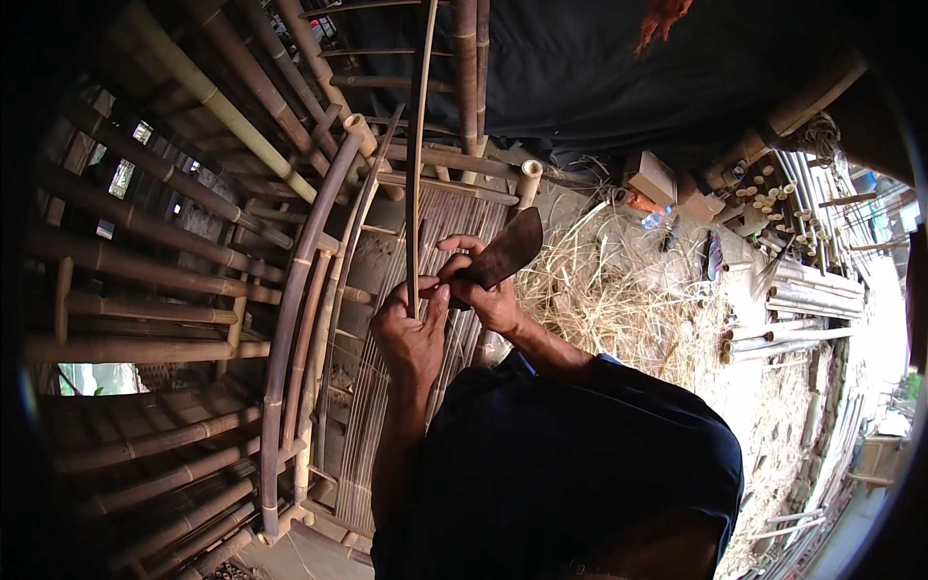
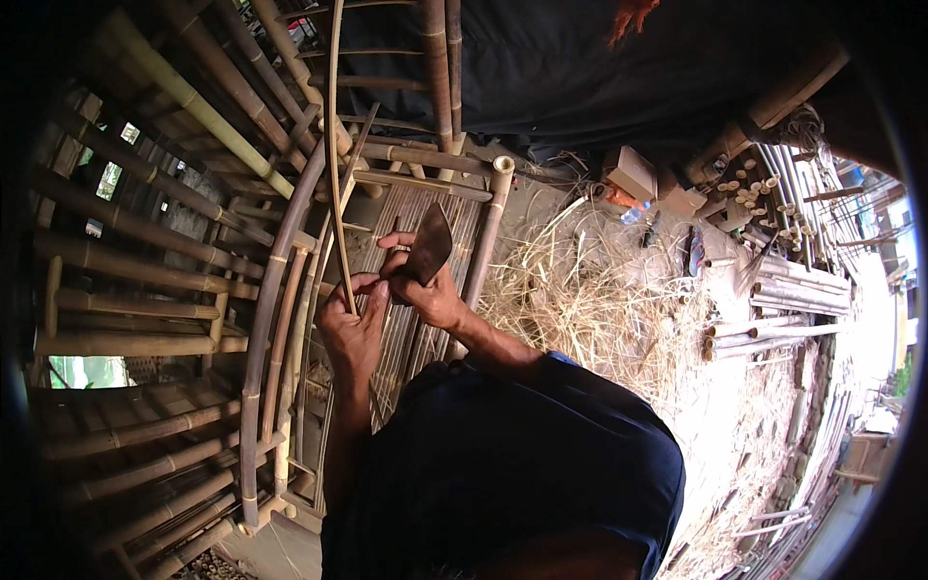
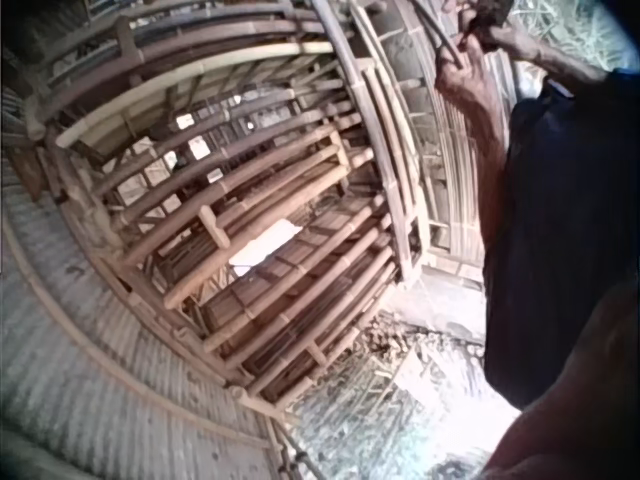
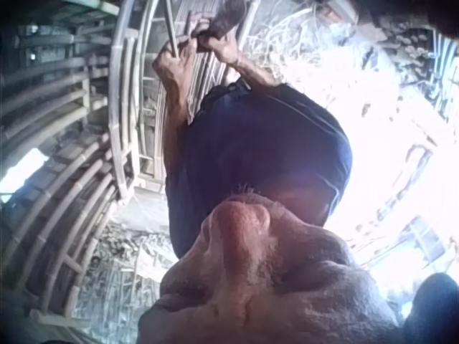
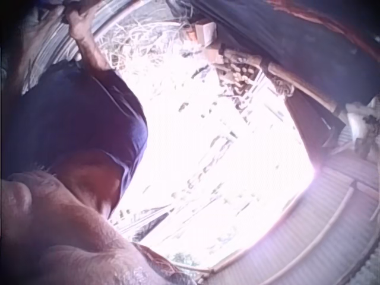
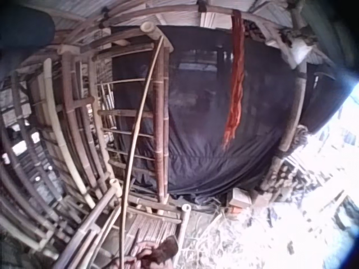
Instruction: The person uses a knife to split long bamboo strips into thinner slats. They hold the bamboo vertically against a frame and repeatedly strike the knife with their hand to drive it through the material, separating the strips.
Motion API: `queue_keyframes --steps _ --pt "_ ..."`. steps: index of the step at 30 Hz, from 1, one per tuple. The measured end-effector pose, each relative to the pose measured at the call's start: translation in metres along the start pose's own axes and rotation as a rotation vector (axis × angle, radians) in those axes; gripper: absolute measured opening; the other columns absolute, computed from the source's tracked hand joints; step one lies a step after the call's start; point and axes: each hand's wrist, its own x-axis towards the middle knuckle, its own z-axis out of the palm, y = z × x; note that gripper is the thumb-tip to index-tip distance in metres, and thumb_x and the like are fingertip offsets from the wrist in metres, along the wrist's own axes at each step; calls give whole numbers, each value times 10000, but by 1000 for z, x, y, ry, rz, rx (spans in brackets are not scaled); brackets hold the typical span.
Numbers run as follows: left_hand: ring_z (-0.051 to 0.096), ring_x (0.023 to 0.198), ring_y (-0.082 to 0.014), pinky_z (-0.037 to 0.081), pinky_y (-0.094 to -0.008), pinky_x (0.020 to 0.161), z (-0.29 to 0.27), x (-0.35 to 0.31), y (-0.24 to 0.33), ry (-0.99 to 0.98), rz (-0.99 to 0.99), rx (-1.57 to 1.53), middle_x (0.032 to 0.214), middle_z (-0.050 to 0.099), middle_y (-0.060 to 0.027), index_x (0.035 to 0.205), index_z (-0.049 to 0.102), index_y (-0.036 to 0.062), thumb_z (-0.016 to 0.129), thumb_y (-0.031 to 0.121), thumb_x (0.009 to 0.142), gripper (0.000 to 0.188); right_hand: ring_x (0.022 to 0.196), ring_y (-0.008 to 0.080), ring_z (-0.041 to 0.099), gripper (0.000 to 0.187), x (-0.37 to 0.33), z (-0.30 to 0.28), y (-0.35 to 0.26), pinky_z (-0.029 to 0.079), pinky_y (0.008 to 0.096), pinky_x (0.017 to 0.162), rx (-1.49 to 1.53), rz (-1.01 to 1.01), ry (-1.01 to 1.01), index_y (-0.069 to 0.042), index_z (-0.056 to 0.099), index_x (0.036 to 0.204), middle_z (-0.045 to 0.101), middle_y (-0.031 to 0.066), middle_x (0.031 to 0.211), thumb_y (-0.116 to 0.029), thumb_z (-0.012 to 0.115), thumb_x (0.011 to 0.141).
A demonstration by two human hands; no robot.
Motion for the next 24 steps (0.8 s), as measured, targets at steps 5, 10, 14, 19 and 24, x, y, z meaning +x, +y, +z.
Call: queue_keyframes --steps 5,10,14,19,24 --pt "669 693 -257 513 -358 636 3 1 -4 36 43 -3 771 678 -129 917 682 10 743 106 849 132 738 56 515 529 1 4 2 390 210 637 -24 -30 45 -7 374 1361 606 22 910 -26 586 876" --pt "663 696 -292 510 -377 634 5 2 -6 23 42 65 770 660 -140 910 661 9 703 127 871 132 708 57 491 523 2 3 3 391 214 630 -44 -18 35 -9 377 1357 599 23 905 -17 580 876" --pt "654 706 -310 507 -390 635 5 4 -5 -11 21 128 786 648 -156 938 644 10 671 139 887 141 685 55 476 522 3 0 8 385 212 615 -26 -44 21 -9 376 1355 596 24 905 -14 577 873" --pt "641 705 -326 498 -413 630 6 3 -8 -23 -25 151 782 626 -172 961 622 6 656 124 890 143 680 49 479 516 4 5 5 374 201 597 -23 -35 24 -6 377 1354 606 31 912 6 566 874" --pt "572 656 -278 459 -400 623 7 4 -7 -12 9 143 708 565 -132 884 571 10 611 150 927 151 674 45 483 502 4 7 6 366 188 588 -28 -27 43 3 381 1349 618 37 917 23 561 881"
